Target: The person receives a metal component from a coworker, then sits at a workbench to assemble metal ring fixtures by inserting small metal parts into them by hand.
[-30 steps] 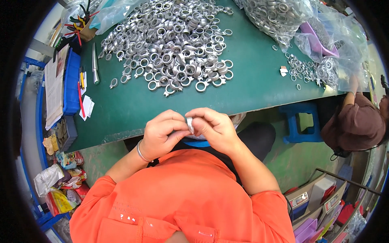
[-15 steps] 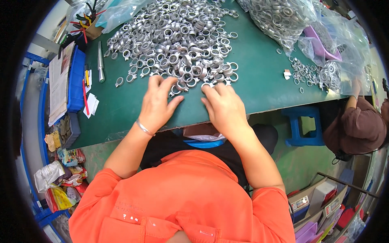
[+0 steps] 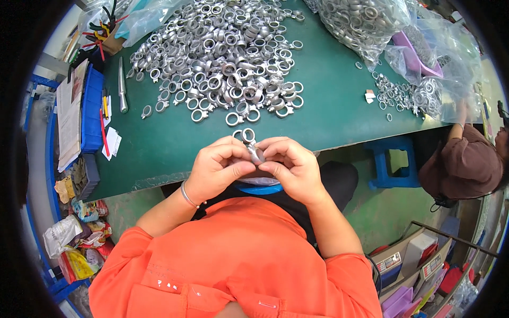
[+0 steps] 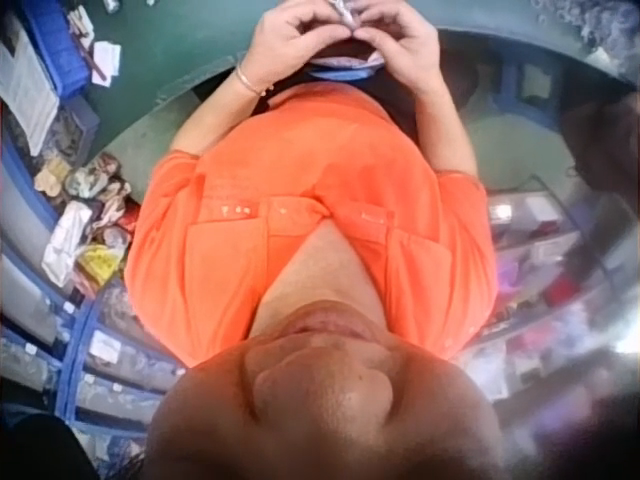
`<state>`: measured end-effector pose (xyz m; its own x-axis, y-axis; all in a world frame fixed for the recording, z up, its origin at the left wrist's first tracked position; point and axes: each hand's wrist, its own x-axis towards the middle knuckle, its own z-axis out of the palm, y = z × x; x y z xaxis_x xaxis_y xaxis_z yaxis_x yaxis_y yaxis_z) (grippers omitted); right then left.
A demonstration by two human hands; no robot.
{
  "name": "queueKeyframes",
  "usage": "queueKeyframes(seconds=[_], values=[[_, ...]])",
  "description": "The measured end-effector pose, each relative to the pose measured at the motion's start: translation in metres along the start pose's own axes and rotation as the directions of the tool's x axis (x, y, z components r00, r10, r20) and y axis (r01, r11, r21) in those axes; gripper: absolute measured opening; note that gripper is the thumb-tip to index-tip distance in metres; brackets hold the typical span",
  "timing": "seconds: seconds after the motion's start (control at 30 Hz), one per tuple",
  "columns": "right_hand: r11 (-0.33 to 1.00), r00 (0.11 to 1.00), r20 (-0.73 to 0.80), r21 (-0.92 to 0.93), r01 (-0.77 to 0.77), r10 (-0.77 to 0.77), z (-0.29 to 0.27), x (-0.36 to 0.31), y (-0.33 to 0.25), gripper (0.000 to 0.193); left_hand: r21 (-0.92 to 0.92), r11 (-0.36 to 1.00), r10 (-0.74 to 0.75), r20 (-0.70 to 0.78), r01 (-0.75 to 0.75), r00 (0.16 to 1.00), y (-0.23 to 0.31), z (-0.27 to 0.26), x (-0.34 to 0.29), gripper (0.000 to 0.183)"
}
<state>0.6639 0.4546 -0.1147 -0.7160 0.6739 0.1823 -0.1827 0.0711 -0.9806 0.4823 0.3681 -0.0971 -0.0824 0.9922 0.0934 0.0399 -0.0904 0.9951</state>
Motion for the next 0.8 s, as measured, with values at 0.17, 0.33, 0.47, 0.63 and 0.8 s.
queueKeyframes(seconds=[0.17,0.33,0.47,0.63,0.8], values=[[0.986,0.995,-0.068,0.147,0.081,-0.072,0.015,-0.001,-0.001,0.033,0.026,0.998,0.049,-0.018,-0.049,0.999,-0.005,0.003,-0.003,0.01],[0.981,0.987,-0.072,0.139,-0.136,0.147,0.006,-0.003,-0.004,0.025,0.21,0.965,0.159,0.003,-0.157,0.987,0.003,0.001,-0.001,0.012],[0.945,0.955,0.051,0.137,-0.297,0.293,0.004,-0.003,-0.015,0.023,0.364,0.879,0.296,0.093,-0.309,0.951,0.005,0.0,-0.001,0.014],[0.919,0.97,0.228,-0.393,0.014,0.082,-0.002,-0.012,-0.018,0.026,0.423,0.863,0.214,0.191,-0.277,0.958,0.005,-0.017,-0.007,0.016],[0.679,0.943,0.294,-0.662,0.317,-0.154,-0.002,-0.005,-0.019,0.024,0.562,0.818,0.185,-0.049,-0.126,0.982,0.004,-0.027,-0.002,0.01]])
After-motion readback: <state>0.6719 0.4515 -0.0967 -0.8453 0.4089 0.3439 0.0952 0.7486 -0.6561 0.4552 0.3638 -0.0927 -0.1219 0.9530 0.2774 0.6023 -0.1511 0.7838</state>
